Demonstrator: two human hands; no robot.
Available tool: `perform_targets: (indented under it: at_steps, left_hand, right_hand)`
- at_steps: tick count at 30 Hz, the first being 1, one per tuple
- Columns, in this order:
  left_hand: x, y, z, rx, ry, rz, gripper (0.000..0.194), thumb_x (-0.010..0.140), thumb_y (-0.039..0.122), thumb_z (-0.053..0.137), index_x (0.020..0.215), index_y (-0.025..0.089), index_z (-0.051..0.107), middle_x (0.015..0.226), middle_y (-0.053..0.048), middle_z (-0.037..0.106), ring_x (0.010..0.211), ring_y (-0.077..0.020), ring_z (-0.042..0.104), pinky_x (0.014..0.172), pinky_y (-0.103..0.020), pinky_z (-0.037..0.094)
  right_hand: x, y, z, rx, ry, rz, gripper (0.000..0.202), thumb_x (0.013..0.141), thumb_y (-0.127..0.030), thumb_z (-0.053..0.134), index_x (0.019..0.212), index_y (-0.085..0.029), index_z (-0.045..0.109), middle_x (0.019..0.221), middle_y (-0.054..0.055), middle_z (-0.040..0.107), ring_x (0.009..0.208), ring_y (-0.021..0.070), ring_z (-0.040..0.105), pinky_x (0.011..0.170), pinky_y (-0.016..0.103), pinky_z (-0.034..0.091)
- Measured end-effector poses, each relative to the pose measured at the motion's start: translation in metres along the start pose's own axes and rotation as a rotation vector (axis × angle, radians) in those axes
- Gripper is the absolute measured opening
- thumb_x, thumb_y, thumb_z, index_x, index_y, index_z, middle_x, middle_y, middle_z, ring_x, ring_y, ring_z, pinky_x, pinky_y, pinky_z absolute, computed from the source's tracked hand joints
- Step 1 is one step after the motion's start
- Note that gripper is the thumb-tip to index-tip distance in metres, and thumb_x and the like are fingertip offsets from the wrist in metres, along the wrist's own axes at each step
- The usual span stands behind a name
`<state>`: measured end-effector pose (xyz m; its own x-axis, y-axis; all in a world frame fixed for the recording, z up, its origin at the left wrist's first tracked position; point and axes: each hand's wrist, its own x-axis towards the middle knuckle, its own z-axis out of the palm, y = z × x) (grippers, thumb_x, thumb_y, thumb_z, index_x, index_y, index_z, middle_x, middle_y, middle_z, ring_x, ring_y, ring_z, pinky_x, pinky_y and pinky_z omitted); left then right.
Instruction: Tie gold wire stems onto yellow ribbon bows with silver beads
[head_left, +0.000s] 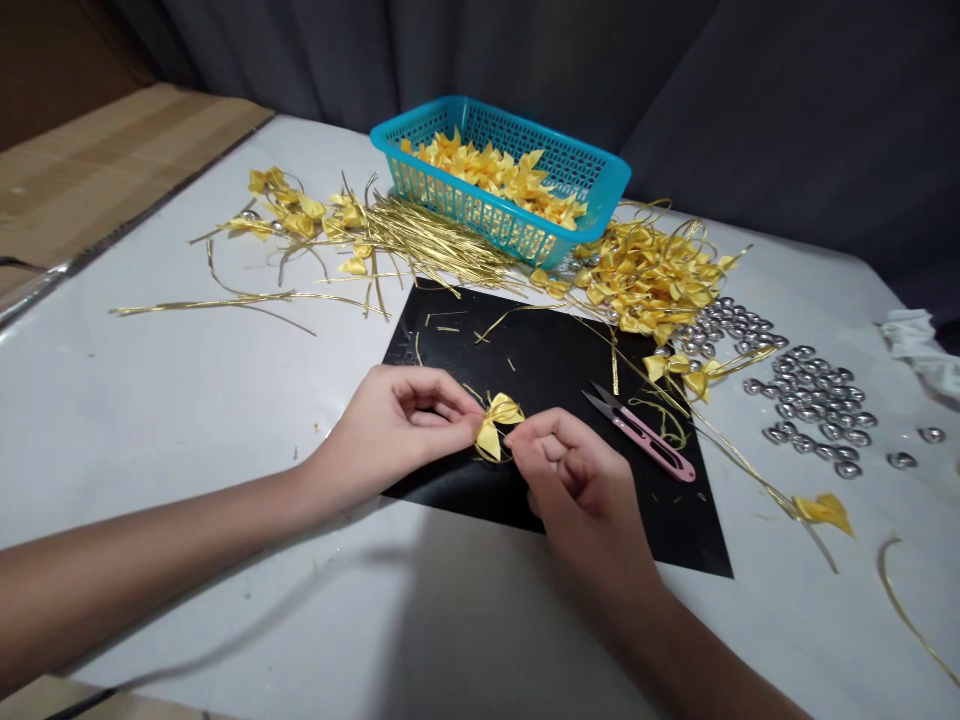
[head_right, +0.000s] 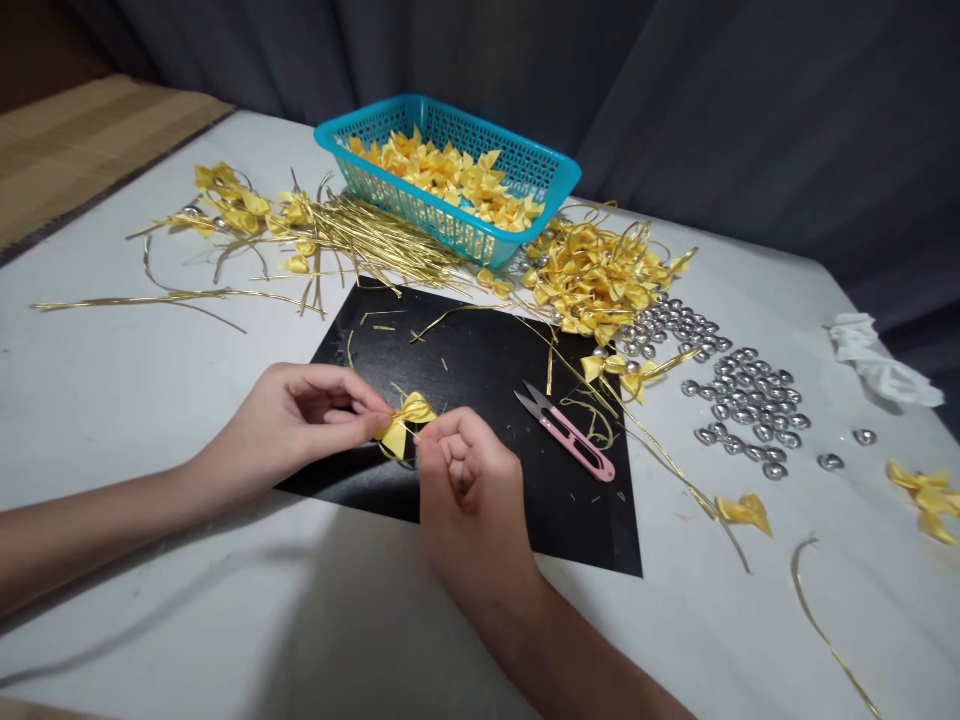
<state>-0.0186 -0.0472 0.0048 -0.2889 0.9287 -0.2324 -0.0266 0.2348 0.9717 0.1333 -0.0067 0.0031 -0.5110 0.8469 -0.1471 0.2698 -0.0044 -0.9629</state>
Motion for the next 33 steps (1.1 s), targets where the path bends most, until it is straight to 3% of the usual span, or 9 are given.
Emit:
perform_targets:
  at_steps: [7, 25, 33]
  left_hand:
    - [-0.0024, 0.0018, 0.0004, -0.045, 0.009, -0.006, 0.005, 0.061, 0.008, 0.07, 0.062, 0.012, 0.067, 0.056, 0.005, 0.066, 0.049, -0.0021, 0.057, 0.047, -0.005, 0.044]
    - [-0.004, -0.0033, 0.0009, -0.027, 0.005, 0.001, 0.004, 0.062, 0.016, 0.074, 0.064, 0.015, 0.07, 0.062, 0.001, 0.071, 0.053, -0.0047, 0.062, 0.049, -0.006, 0.046]
    - [-0.0033, -0.0046, 0.001, -0.052, -0.007, -0.018, 0.004, 0.066, 0.014, 0.071, 0.065, 0.015, 0.068, 0.058, 0.005, 0.067, 0.052, -0.0025, 0.06, 0.048, -0.004, 0.044]
  right_hand:
    - [0.001, -0.0004, 0.0, 0.191, -0.032, 0.124, 0.018, 0.081, -0.032, 0.052, 0.072, -0.017, 0.048, 0.046, -0.011, 0.027, 0.04, 0.0031, 0.019, 0.036, 0.016, 0.014]
    - [0.0006, 0.0014, 0.0007, 0.166, -0.04, 0.101, 0.023, 0.084, -0.036, 0.052, 0.072, -0.017, 0.047, 0.046, -0.011, 0.027, 0.041, 0.0035, 0.02, 0.037, 0.016, 0.013]
    - [-0.0013, 0.0014, 0.0016, 0.122, -0.038, 0.088, 0.021, 0.086, -0.035, 0.049, 0.075, -0.017, 0.048, 0.048, -0.01, 0.028, 0.041, 0.0041, 0.021, 0.037, 0.017, 0.014]
